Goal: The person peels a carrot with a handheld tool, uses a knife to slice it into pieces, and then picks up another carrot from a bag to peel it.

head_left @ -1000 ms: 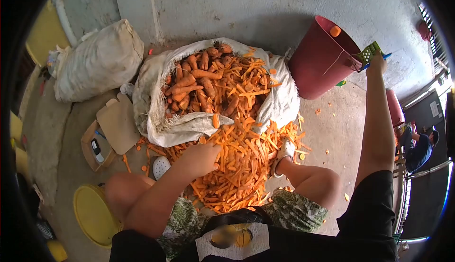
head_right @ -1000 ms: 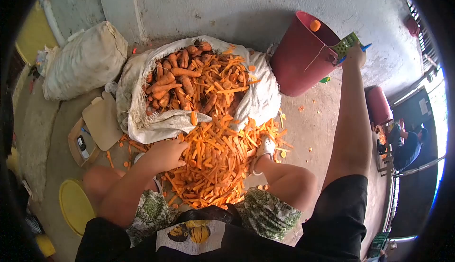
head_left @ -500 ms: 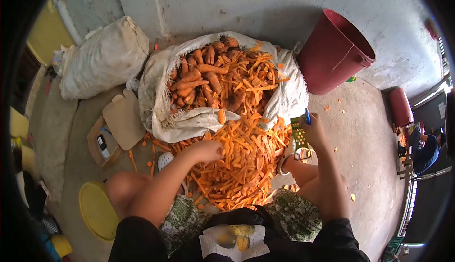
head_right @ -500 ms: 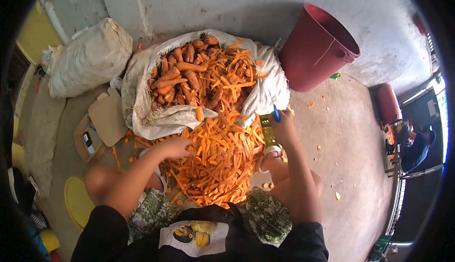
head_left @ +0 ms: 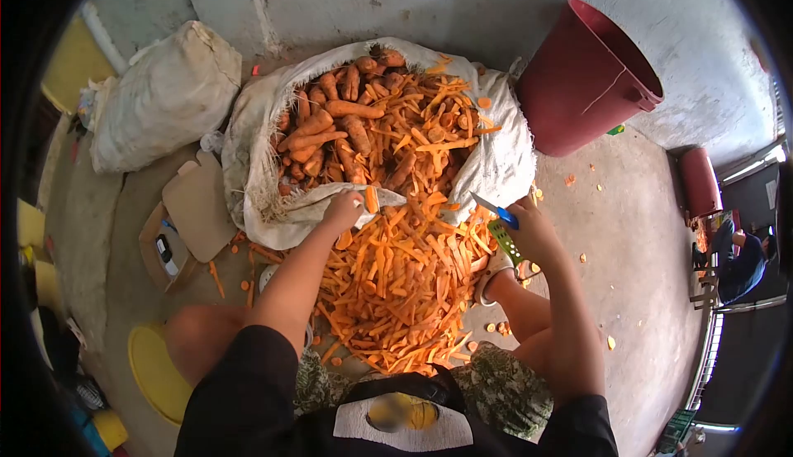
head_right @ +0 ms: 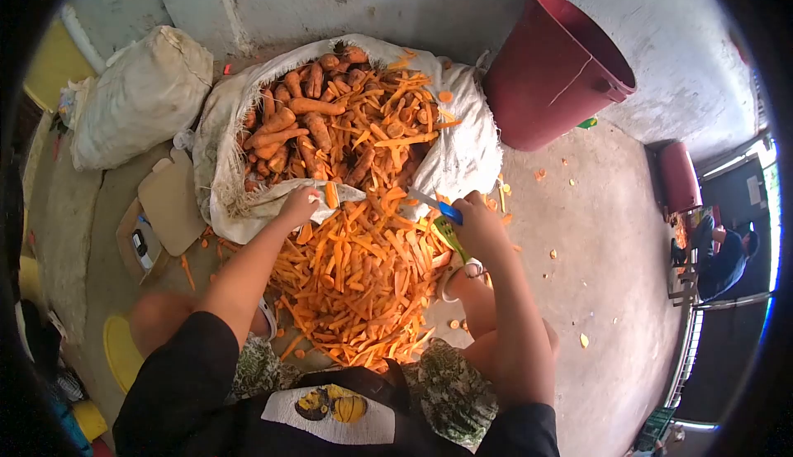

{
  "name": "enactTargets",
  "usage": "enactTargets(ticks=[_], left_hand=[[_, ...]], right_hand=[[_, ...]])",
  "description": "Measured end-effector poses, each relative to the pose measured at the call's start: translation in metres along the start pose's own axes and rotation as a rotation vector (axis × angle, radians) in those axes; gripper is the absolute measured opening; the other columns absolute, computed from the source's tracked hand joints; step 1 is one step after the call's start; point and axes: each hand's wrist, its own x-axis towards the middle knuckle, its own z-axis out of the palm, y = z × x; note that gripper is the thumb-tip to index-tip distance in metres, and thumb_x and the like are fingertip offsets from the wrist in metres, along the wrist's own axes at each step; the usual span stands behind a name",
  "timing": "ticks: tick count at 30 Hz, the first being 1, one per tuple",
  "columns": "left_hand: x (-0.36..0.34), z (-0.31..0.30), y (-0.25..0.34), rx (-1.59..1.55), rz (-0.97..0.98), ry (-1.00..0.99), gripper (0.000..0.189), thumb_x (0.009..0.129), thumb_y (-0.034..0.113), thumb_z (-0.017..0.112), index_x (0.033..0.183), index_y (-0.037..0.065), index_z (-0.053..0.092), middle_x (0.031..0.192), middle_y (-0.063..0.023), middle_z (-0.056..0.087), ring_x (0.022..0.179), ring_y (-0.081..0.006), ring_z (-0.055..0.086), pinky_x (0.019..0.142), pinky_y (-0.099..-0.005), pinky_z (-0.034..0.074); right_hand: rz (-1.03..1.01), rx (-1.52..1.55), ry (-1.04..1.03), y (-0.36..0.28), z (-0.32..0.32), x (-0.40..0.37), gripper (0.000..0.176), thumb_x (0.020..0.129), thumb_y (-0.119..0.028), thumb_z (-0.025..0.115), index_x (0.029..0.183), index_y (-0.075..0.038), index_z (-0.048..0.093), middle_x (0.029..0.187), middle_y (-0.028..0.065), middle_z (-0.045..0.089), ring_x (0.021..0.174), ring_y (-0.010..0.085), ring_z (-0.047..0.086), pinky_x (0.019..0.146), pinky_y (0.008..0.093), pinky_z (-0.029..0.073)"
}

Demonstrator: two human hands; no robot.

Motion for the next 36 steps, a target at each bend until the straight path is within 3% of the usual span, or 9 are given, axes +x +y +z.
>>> enactTargets(ticks=[6, 9, 11, 17, 23, 24, 27, 30, 36], left_hand=[[0.042, 0.008, -0.008, 0.442, -0.068, 0.052, 0.049, 0.080, 0.029, 0.057, 0.123, 0.014, 0.039, 0.134, -0.0080, 0.027, 0.110, -0.0262, 0.045, 0.090, -0.0412, 0.040], [0.039, 0.003, -0.013, 0.399, -0.215, -0.142, 0.059, 0.082, 0.036, 0.055, 0.131, 0.018, 0.028, 0.139, -0.0058, 0.022, 0.126, -0.0281, 0.026, 0.103, -0.0516, 0.022], [0.023, 0.005, -0.018, 0.446, -0.162, -0.260, 0.067, 0.081, 0.038, 0.054, 0.136, 0.020, 0.019, 0.141, -0.0076, 0.016, 0.119, -0.0280, 0.037, 0.103, -0.0538, 0.021], [0.010, 0.034, -0.039, 0.487, -0.139, -0.103, 0.040, 0.085, 0.033, 0.051, 0.121, 0.016, 0.044, 0.125, -0.0068, 0.038, 0.112, -0.0263, 0.041, 0.097, -0.0506, 0.029], [-0.017, 0.072, -0.046, 0.495, 0.223, -0.005, 0.022, 0.085, 0.016, 0.048, 0.104, 0.006, 0.053, 0.111, -0.0104, 0.046, 0.113, -0.0283, 0.038, 0.087, -0.0419, 0.041], [-0.025, 0.083, -0.049, 0.468, 0.282, 0.049, 0.017, 0.085, 0.017, 0.048, 0.095, 0.005, 0.053, 0.104, -0.0099, 0.048, 0.099, -0.0276, 0.047, 0.079, -0.0416, 0.044], [-0.054, 0.086, -0.019, 0.356, 0.049, -0.053, 0.014, 0.085, 0.018, 0.049, 0.086, 0.004, 0.051, 0.094, -0.0097, 0.052, 0.078, -0.0266, 0.053, 0.069, -0.0411, 0.046], [-0.066, 0.098, -0.018, 0.193, 0.068, 0.007, 0.015, 0.086, 0.020, 0.048, 0.083, 0.005, 0.048, 0.086, -0.0111, 0.053, 0.065, -0.0266, 0.053, 0.062, -0.0404, 0.046], [-0.046, 0.091, -0.047, -0.293, 0.057, 0.092, 0.019, 0.085, 0.020, 0.050, 0.093, 0.002, 0.048, 0.091, -0.0148, 0.051, 0.067, -0.0275, 0.053, 0.059, -0.0381, 0.046]], right_hand=[[0.050, 0.070, -0.071, 0.009, 0.005, 0.012, 0.020, 0.079, -0.016, 0.058, 0.091, 0.001, 0.056, 0.092, 0.0169, 0.051, 0.082, 0.0337, 0.053, 0.072, 0.0387, 0.042], [0.064, 0.069, -0.104, 0.015, 0.006, 0.016, 0.018, 0.080, -0.015, 0.058, 0.089, 0.001, 0.056, 0.088, 0.0170, 0.053, 0.081, 0.0341, 0.053, 0.070, 0.0383, 0.042], [0.053, 0.018, -0.144, 0.023, 0.010, 0.018, 0.020, 0.080, -0.021, 0.057, 0.092, -0.004, 0.058, 0.085, 0.0152, 0.056, 0.082, 0.0327, 0.055, 0.070, 0.0400, 0.043], [0.114, 0.043, -0.181, 0.020, 0.013, 0.019, 0.021, 0.081, -0.023, 0.055, 0.085, -0.002, 0.056, 0.076, 0.0179, 0.058, 0.073, 0.0345, 0.055, 0.065, 0.0407, 0.042], [0.147, 0.043, -0.236, 0.021, 0.019, 0.016, 0.021, 0.081, -0.024, 0.055, 0.084, -0.003, 0.056, 0.076, 0.0178, 0.058, 0.072, 0.0340, 0.056, 0.064, 0.0405, 0.042], [0.147, 0.043, -0.238, 0.020, 0.019, 0.015, 0.021, 0.081, -0.024, 0.055, 0.084, -0.003, 0.056, 0.076, 0.0178, 0.058, 0.072, 0.0340, 0.056, 0.064, 0.0405, 0.042], [0.139, 0.032, -0.237, 0.018, 0.020, 0.016, 0.021, 0.081, -0.023, 0.055, 0.084, -0.003, 0.056, 0.076, 0.0175, 0.058, 0.072, 0.0335, 0.056, 0.064, 0.0404, 0.042], [0.087, 0.029, -0.244, 0.022, 0.024, 0.018, 0.021, 0.082, -0.023, 0.055, 0.086, -0.003, 0.056, 0.076, 0.0172, 0.058, 0.071, 0.0326, 0.056, 0.063, 0.0402, 0.042], [0.094, 0.013, -0.279, 0.009, 0.021, 0.020, 0.022, 0.082, -0.024, 0.054, 0.087, -0.003, 0.056, 0.077, 0.0169, 0.059, 0.071, 0.0318, 0.057, 0.063, 0.0396, 0.042]])
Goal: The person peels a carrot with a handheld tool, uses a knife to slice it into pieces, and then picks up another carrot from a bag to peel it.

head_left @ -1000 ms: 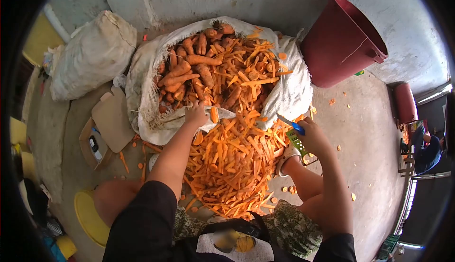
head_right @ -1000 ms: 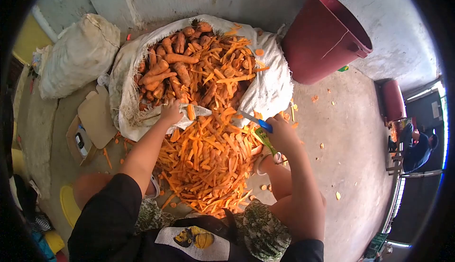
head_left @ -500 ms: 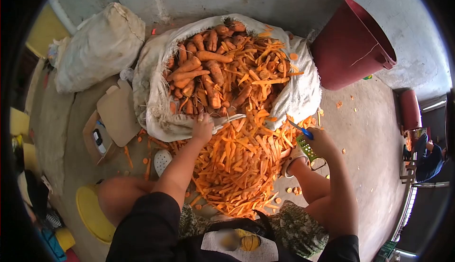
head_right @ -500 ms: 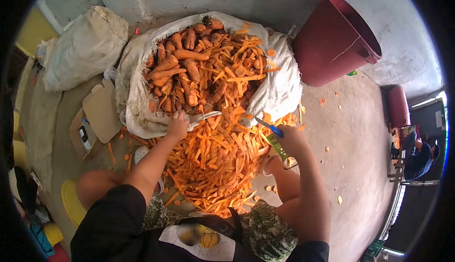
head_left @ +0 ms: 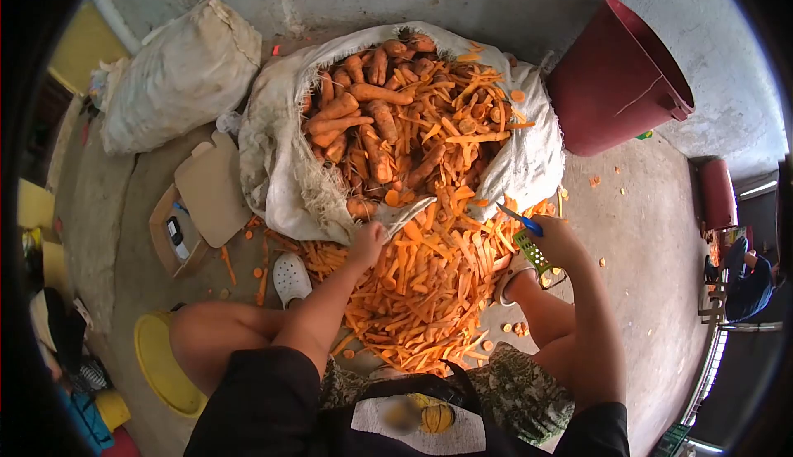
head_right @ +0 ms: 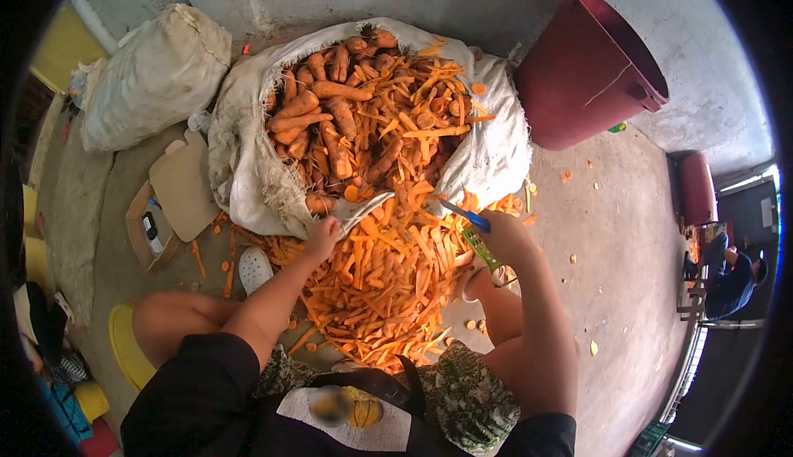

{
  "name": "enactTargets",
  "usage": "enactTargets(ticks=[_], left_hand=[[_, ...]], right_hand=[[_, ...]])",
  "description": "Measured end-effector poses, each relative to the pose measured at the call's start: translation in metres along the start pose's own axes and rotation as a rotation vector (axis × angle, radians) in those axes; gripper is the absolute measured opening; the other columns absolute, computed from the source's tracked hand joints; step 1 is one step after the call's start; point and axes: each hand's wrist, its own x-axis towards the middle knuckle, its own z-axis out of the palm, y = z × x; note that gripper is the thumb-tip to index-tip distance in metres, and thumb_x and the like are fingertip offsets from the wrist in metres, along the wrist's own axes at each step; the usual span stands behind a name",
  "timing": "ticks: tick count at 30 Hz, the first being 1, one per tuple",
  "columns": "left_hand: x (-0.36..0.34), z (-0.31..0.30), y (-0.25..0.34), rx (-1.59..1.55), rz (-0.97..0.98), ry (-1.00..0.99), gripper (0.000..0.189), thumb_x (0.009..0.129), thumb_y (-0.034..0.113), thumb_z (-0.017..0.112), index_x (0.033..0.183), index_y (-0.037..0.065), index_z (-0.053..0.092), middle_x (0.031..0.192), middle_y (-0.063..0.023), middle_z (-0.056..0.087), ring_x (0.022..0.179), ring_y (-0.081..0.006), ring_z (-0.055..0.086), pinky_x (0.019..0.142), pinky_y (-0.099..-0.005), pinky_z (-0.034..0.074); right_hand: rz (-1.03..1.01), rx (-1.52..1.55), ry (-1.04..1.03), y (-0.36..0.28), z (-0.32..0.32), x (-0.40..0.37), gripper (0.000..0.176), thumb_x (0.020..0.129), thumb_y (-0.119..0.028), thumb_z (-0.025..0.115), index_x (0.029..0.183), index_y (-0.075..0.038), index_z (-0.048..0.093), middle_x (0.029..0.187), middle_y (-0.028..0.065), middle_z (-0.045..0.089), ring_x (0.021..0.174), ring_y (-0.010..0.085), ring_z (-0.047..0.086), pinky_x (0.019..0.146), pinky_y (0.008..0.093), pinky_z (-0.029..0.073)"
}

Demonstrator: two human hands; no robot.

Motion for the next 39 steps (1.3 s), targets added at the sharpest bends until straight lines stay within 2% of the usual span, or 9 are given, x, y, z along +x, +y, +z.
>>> enactTargets(ticks=[4, 6, 12, 19, 22, 27, 29, 34, 39], left_hand=[[0.017, -0.021, -0.001, 0.200, -0.184, 0.300, 0.025, 0.084, 0.017, 0.052, 0.103, 0.002, 0.048, 0.108, -0.0151, 0.046, 0.071, -0.0257, 0.054, 0.059, -0.0368, 0.047], [0.016, -0.054, 0.032, 0.637, -0.206, 0.152, 0.032, 0.083, 0.011, 0.051, 0.113, 0.004, 0.044, 0.121, -0.0129, 0.038, 0.088, -0.0257, 0.053, 0.075, -0.0398, 0.045], [0.058, -0.058, 0.006, 0.784, -0.099, -0.349, 0.048, 0.083, 0.009, 0.048, 0.128, 0.007, 0.031, 0.135, -0.0114, 0.028, 0.122, -0.0281, 0.032, 0.103, -0.0465, 0.022], [0.057, -0.043, 0.007, 0.889, -0.273, -0.414, 0.044, 0.085, 0.008, 0.044, 0.128, 0.005, 0.033, 0.131, -0.0136, 0.035, 0.117, -0.0286, 0.038, 0.098, -0.0472, 0.030], [0.058, -0.055, -0.004, 0.636, -0.550, -0.476, 0.035, 0.085, 0.017, 0.051, 0.113, -0.003, 0.050, 0.107, -0.0186, 0.054, 0.090, -0.0250, 0.055, 0.071, -0.0332, 0.047], [0.049, -0.145, 0.044, 0.043, -0.664, -0.234, 0.053, 0.074, 0.034, 0.065, 0.108, -0.005, 0.054, 0.103, -0.0159, 0.058, 0.089, -0.0242, 0.058, 0.078, -0.0343, 0.046], [0.053, -0.158, 0.064, -0.299, -0.624, 0.212, 0.056, 0.074, 0.032, 0.066, 0.113, -0.004, 0.049, 0.104, -0.0146, 0.057, 0.090, -0.0233, 0.058, 0.080, -0.0330, 0.046], [0.031, -0.233, 0.157, -0.864, -0.092, 0.194, 0.052, 0.077, 0.020, 0.064, 0.118, 0.000, 0.041, 0.105, -0.0123, 0.055, 0.091, -0.0199, 0.057, 0.071, -0.0307, 0.052], [-0.048, -0.255, 0.270, -1.439, 0.341, -0.376, 0.057, 0.075, 0.021, 0.066, 0.119, 0.000, 0.036, 0.101, -0.0146, 0.054, 0.093, -0.0258, 0.056, 0.081, -0.0387, 0.048]], right_hand=[[0.024, 0.008, 0.007, -0.002, 0.000, 0.000, 0.018, 0.080, -0.018, 0.056, 0.089, -0.002, 0.058, 0.078, 0.0179, 0.060, 0.072, 0.0326, 0.057, 0.065, 0.0396, 0.043], [0.022, 0.002, 0.003, -0.001, 0.003, 0.001, 0.018, 0.080, -0.018, 0.056, 0.089, -0.002, 0.058, 0.078, 0.0178, 0.060, 0.072, 0.0326, 0.057, 0.065, 0.0395, 0.043], [0.042, 0.026, 0.008, -0.002, 0.004, 0.001, 0.018, 0.080, -0.018, 0.056, 0.089, -0.002, 0.058, 0.074, 0.0180, 0.058, 0.065, 0.0312, 0.056, 0.061, 0.0384, 0.042], [0.086, -0.016, -0.068, 0.001, 0.002, -0.001, 0.020, 0.081, -0.024, 0.055, 0.091, -0.007, 0.057, 0.080, 0.0159, 0.060, 0.075, 0.0317, 0.057, 0.066, 0.0389, 0.043], [0.075, 0.008, -0.046, 0.001, -0.001, -0.001, 0.020, 0.081, -0.023, 0.055, 0.091, -0.006, 0.057, 0.080, 0.0160, 0.060, 0.075, 0.0315, 0.057, 0.066, 0.0387, 0.043], [-0.008, 0.016, 0.036, -0.008, -0.006, -0.010, 0.019, 0.080, -0.020, 0.055, 0.088, -0.003, 0.058, 0.074, 0.0170, 0.059, 0.065, 0.0299, 0.056, 0.061, 0.0377, 0.042], [-0.007, 0.041, 0.050, -0.010, -0.006, -0.011, 0.020, 0.080, -0.021, 0.056, 0.090, -0.004, 0.058, 0.076, 0.0171, 0.059, 0.067, 0.0308, 0.056, 0.062, 0.0385, 0.042], [-0.103, 0.038, 0.130, -0.024, -0.012, -0.019, 0.020, 0.079, -0.020, 0.056, 0.092, -0.005, 0.059, 0.082, 0.0162, 0.059, 0.079, 0.0325, 0.056, 0.069, 0.0395, 0.043], [-0.122, 0.197, 0.328, -0.058, -0.028, -0.037, 0.020, 0.080, -0.018, 0.054, 0.092, -0.003, 0.057, 0.073, 0.0164, 0.059, 0.070, 0.0346, 0.056, 0.064, 0.0401, 0.043]])
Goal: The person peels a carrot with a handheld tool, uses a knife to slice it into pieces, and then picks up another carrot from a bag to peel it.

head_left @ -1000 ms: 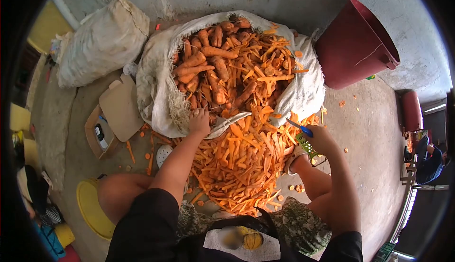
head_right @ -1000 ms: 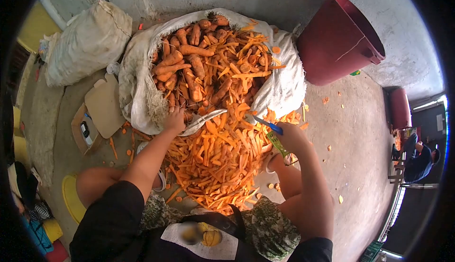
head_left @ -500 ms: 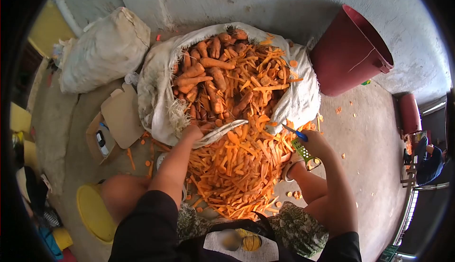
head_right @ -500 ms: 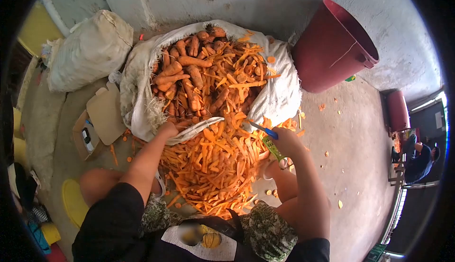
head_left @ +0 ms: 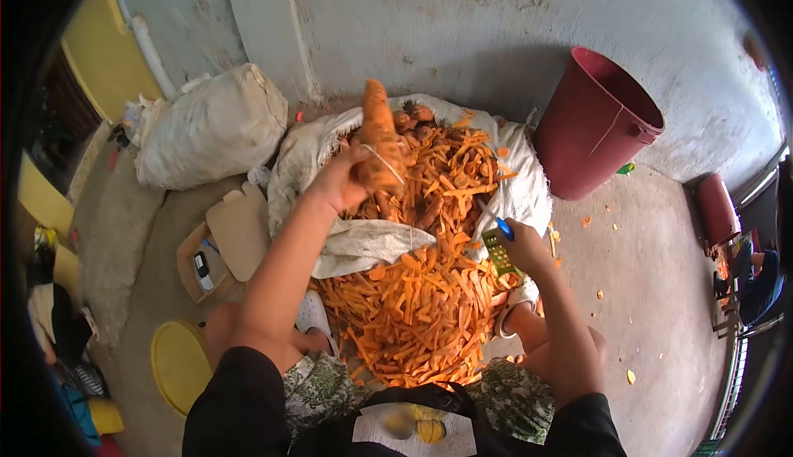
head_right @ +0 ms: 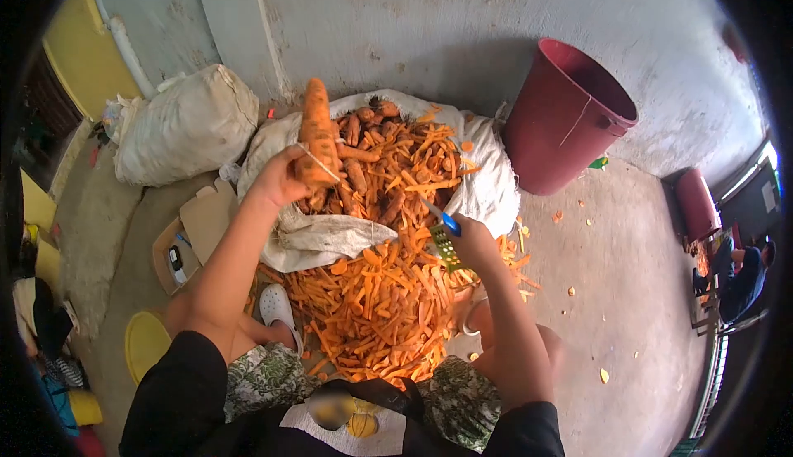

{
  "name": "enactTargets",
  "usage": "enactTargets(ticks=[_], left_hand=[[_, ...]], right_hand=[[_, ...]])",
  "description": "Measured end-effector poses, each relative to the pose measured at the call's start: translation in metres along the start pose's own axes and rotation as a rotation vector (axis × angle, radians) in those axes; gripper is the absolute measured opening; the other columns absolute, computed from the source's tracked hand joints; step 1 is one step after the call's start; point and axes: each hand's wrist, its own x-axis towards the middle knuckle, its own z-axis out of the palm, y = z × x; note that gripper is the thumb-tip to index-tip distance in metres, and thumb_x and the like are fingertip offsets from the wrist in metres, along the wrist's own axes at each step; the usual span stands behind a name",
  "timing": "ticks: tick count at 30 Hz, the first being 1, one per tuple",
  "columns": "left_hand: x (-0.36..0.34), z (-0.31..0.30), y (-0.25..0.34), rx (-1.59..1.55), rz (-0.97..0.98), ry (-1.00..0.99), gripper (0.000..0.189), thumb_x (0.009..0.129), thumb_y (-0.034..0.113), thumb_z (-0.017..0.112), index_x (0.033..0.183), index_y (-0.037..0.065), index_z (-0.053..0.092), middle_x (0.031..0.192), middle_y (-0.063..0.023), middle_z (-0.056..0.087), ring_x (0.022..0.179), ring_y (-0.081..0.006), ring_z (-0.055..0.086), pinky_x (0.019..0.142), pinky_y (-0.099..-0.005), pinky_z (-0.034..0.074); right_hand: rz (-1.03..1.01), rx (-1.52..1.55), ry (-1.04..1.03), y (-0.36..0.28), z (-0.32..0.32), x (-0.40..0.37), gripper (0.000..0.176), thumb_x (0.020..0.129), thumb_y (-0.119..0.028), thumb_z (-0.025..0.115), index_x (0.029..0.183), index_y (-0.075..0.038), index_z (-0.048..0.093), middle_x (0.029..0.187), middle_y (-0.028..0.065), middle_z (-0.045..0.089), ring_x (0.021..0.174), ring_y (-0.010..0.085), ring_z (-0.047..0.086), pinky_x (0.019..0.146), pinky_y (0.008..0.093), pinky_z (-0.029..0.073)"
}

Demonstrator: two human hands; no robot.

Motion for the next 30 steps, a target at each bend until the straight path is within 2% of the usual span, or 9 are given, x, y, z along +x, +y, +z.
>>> enactTargets(ticks=[2, 3, 9, 13, 14, 20, 24, 27, 30], left_hand=[[-0.009, 0.028, -0.013, -0.303, -0.152, -0.085, 0.058, 0.081, 0.034, 0.055, 0.121, -0.003, 0.035, 0.107, -0.0168, 0.051, 0.098, -0.0299, 0.053, 0.083, -0.0457, 0.046], [-0.013, 0.040, -0.024, -0.112, -0.105, 0.026, 0.064, 0.080, 0.047, 0.052, 0.119, -0.002, 0.038, 0.101, -0.0162, 0.053, 0.094, -0.0276, 0.055, 0.081, -0.0435, 0.047], [-0.078, 0.060, -0.077, -0.075, -0.595, 0.416, 0.055, 0.086, 0.054, 0.036, 0.109, 0.006, 0.050, 0.099, -0.0092, 0.057, 0.090, -0.0216, 0.057, 0.084, -0.0387, 0.044], [-0.103, 0.053, -0.102, -0.134, -0.565, 0.409, 0.042, 0.092, 0.041, 0.031, 0.109, 0.008, 0.050, 0.106, -0.0062, 0.055, 0.096, -0.0191, 0.056, 0.084, -0.0355, 0.045], [-0.102, 0.059, -0.102, -0.116, -0.557, 0.422, 0.039, 0.093, 0.038, 0.031, 0.110, 0.008, 0.049, 0.107, -0.0056, 0.055, 0.096, -0.0185, 0.056, 0.083, -0.0351, 0.046], [-0.094, 0.043, -0.123, -0.050, -0.442, 0.427, 0.035, 0.094, 0.032, 0.029, 0.112, 0.008, 0.047, 0.105, -0.0060, 0.056, 0.097, -0.0178, 0.056, 0.085, -0.0336, 0.046], [-0.089, 0.030, -0.116, 0.298, -0.347, 0.538, 0.035, 0.093, 0.030, 0.033, 0.108, 0.004, 0.050, 0.096, -0.0095, 0.058, 0.094, -0.0185, 0.054, 0.083, -0.0337, 0.042], [-0.089, 0.021, -0.119, 1.122, -0.190, 0.280, 0.035, 0.093, 0.027, 0.032, 0.099, 0.000, 0.052, 0.088, -0.0189, 0.057, 0.086, -0.0273, 0.056, 0.077, -0.0367, 0.040], [-0.091, 0.041, -0.112, 1.186, -0.307, 0.262, 0.035, 0.095, 0.026, 0.029, 0.091, -0.001, 0.052, 0.082, -0.0100, 0.055, 0.076, -0.0185, 0.051, 0.075, -0.0305, 0.039]], right_hand=[[-0.021, 0.119, 0.078, -0.016, -0.008, -0.006, 0.023, 0.083, -0.022, 0.053, 0.093, -0.002, 0.057, 0.062, 0.0137, 0.054, 0.057, 0.0271, 0.053, 0.057, 0.0359, 0.042], [0.026, 0.243, 0.107, -0.029, -0.015, -0.011, 0.025, 0.084, -0.023, 0.053, 0.093, -0.001, 0.056, 0.059, 0.0109, 0.051, 0.054, 0.0214, 0.049, 0.055, 0.0334, 0.040], [0.044, 0.784, 0.149, -0.054, -0.017, -0.027, 0.023, 0.087, -0.025, 0.052, 0.084, -0.002, 0.055, 0.063, -0.0030, 0.048, 0.055, 0.0057, 0.043, 0.052, 0.0241, 0.038], [0.141, 1.229, 0.118, -0.092, 0.006, -0.043, 0.019, 0.086, -0.024, 0.053, 0.085, -0.006, 0.055, 0.067, -0.0006, 0.052, 0.059, 0.0086, 0.049, 0.054, 0.0240, 0.041], [0.209, 1.222, 0.161, -0.098, 0.018, -0.045, 0.024, 0.086, -0.028, 0.054, 0.078, -0.005, 0.054, 0.064, -0.0028, 0.045, 0.057, 0.0074, 0.038, 0.053, 0.0244, 0.032], [0.270, 1.274, 0.176, -0.083, 0.062, -0.036, 0.021, 0.087, -0.026, 0.052, 0.081, -0.006, 0.055, 0.065, -0.0036, 0.046, 0.059, 0.0068, 0.041, 0.054, 0.0238, 0.033], [0.314, 1.581, -0.103, -0.077, 0.044, -0.037, 0.023, 0.087, -0.026, 0.051, 0.098, -0.005, 0.052, 0.083, 0.0025, 0.056, 0.074, 0.0118, 0.054, 0.067, 0.0274, 0.045], [0.153, 1.618, -0.409, -0.081, 0.034, -0.044, 0.026, 0.088, -0.029, 0.049, 0.102, -0.007, 0.050, 0.088, 0.0047, 0.056, 0.077, 0.0170, 0.056, 0.073, 0.0308, 0.048], [0.201, 1.451, -0.438, -0.073, 0.040, -0.036, 0.020, 0.089, -0.024, 0.048, 0.100, -0.007, 0.051, 0.089, 0.0032, 0.056, 0.078, 0.0152, 0.055, 0.071, 0.0284, 0.046]])
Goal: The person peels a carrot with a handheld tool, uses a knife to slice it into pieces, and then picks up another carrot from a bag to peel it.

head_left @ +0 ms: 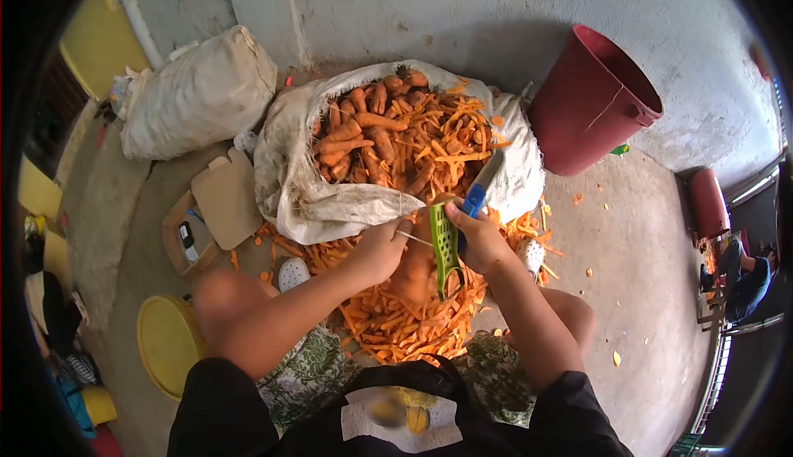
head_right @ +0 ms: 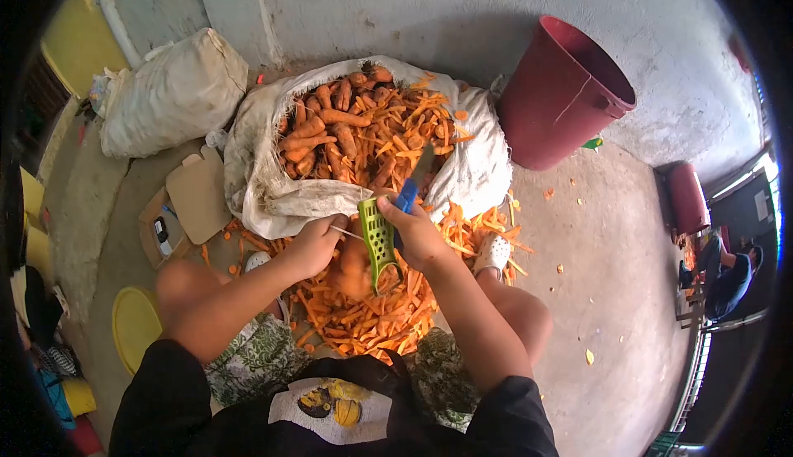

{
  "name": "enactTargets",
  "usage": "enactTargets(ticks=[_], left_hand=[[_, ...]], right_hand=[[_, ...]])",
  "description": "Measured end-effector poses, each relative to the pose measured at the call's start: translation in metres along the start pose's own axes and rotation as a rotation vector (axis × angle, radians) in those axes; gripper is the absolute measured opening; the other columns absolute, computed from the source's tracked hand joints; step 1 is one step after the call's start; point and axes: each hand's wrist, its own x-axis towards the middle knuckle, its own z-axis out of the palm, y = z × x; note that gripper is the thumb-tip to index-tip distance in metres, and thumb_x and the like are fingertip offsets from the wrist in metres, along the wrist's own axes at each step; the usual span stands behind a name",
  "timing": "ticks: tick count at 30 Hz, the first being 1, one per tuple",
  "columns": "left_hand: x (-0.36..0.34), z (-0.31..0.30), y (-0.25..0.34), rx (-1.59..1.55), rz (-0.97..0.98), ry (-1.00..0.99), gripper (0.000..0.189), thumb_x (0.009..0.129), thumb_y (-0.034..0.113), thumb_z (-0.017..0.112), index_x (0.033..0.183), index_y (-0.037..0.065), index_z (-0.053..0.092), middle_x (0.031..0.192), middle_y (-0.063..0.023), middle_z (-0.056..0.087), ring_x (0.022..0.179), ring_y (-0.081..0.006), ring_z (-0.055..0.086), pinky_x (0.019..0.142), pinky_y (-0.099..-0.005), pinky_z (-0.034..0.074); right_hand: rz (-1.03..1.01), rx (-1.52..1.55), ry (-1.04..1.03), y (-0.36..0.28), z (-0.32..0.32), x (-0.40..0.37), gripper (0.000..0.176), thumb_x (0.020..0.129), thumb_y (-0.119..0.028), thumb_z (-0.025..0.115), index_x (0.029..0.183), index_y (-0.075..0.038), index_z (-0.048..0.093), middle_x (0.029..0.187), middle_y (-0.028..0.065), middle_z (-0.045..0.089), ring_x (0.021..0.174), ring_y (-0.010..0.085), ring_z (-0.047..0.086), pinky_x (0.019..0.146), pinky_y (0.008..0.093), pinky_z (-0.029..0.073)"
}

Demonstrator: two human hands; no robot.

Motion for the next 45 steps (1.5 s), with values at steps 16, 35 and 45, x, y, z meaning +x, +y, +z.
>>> enactTargets(ticks=[16, 35, 45], left_hand=[[0.025, -0.099, -0.053, 1.512, -0.507, -0.316, 0.024, 0.080, 0.018, 0.049, 0.102, 0.011, 0.058, 0.100, -0.0054, 0.060, 0.087, -0.0257, 0.058, 0.079, -0.0453, 0.038], [0.000, 0.036, 0.018, -1.148, -0.212, -0.579, 0.047, 0.091, 0.039, 0.038, 0.124, 0.007, 0.038, 0.118, -0.0088, 0.048, 0.105, -0.0191, 0.051, 0.087, -0.0342, 0.044], [0.000, 0.020, 0.019, -0.897, -0.154, -0.647, 0.058, 0.077, 0.017, 0.065, 0.123, 0.002, 0.033, 0.107, -0.0084, 0.051, 0.097, -0.0173, 0.054, 0.085, -0.0326, 0.045]], right_hand=[[-0.433, 0.248, 0.271, -0.061, -0.047, -0.016, 0.032, 0.089, -0.027, 0.047, 0.104, 0.002, 0.048, 0.092, 0.0190, 0.058, 0.081, 0.0297, 0.059, 0.071, 0.0383, 0.051], [-0.245, 0.050, 0.142, -0.024, -0.004, -0.019, 0.036, 0.091, -0.033, 0.039, 0.104, -0.002, 0.049, 0.097, 0.0131, 0.055, 0.085, 0.0239, 0.056, 0.076, 0.0353, 0.048], [-0.258, 0.049, 0.070, -0.015, -0.015, -0.007, 0.035, 0.089, -0.029, 0.044, 0.106, 0.000, 0.049, 0.099, 0.0123, 0.056, 0.089, 0.0229, 0.056, 0.079, 0.0346, 0.047]])
